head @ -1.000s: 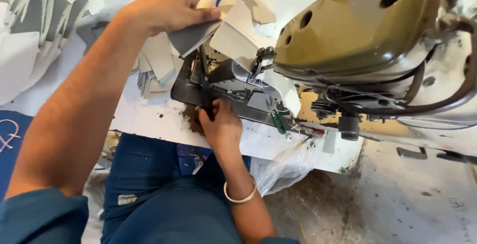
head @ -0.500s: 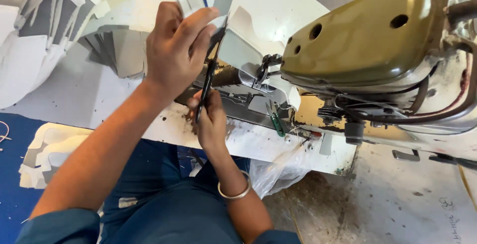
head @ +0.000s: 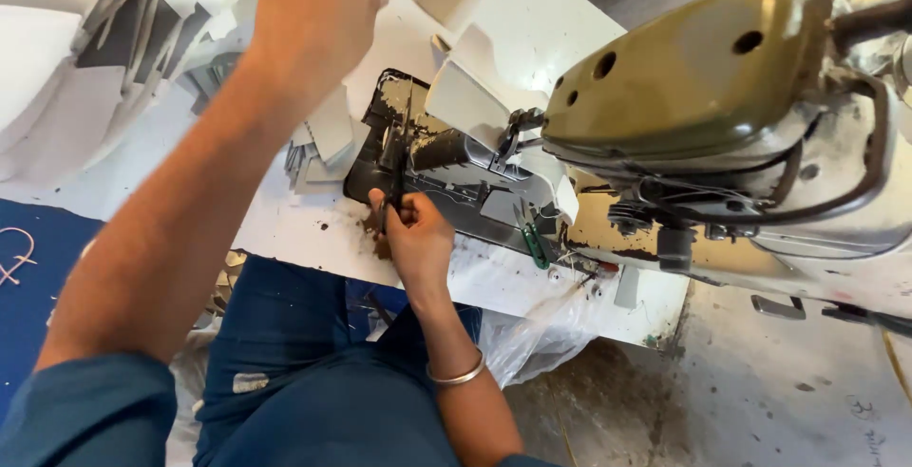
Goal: The person repeatedly picks up white shoe upper parts and gray fabric pieces, aligns them, and feeds them into a sewing machine to stitch them together. The person then removes the stitched parts and places them on a pile on the table.
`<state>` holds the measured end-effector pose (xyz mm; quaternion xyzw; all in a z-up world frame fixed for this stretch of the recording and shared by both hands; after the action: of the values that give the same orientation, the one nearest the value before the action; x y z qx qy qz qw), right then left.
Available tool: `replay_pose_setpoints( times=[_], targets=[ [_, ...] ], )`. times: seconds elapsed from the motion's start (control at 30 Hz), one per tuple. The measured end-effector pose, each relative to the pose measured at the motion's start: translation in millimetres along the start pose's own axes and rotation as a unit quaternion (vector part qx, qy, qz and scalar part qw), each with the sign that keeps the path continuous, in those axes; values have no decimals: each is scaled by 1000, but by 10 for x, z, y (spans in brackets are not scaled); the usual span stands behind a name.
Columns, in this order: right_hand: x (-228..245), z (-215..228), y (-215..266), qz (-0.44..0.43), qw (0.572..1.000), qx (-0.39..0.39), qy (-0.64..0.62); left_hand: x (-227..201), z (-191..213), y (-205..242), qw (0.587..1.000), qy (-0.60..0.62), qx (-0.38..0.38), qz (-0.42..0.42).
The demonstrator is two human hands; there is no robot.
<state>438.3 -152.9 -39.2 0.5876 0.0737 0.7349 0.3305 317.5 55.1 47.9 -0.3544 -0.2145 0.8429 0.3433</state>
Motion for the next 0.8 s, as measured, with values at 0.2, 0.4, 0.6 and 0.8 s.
replay_pose_setpoints(
  times=[0.2,0.4,0.6,0.8],
  targets=[
    [116,145,91,236,950,-90,185,47,-377,1152,981,-128,76,124],
    [-25,219,303,237,959,-67,140,42,-252,1373,975,-145,43,165],
    [41,316,589,335,929,-108,111,-549,-71,1562,979,146,29,138],
    [-369,321,706,270,960,72,14,-463,697,1377,947,288,117,79]
  ],
)
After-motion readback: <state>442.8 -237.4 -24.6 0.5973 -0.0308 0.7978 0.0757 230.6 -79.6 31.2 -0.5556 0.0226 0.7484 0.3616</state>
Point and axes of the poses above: each hand's wrist, its own y-axis away from the middle knuckle, its own z-axis out of the back of the hand, x = y × z, the point moved 3 cm from there along -y, towards the middle knuckle, and after that the axes turned 3 degrees about x, right-handed, at the moved point
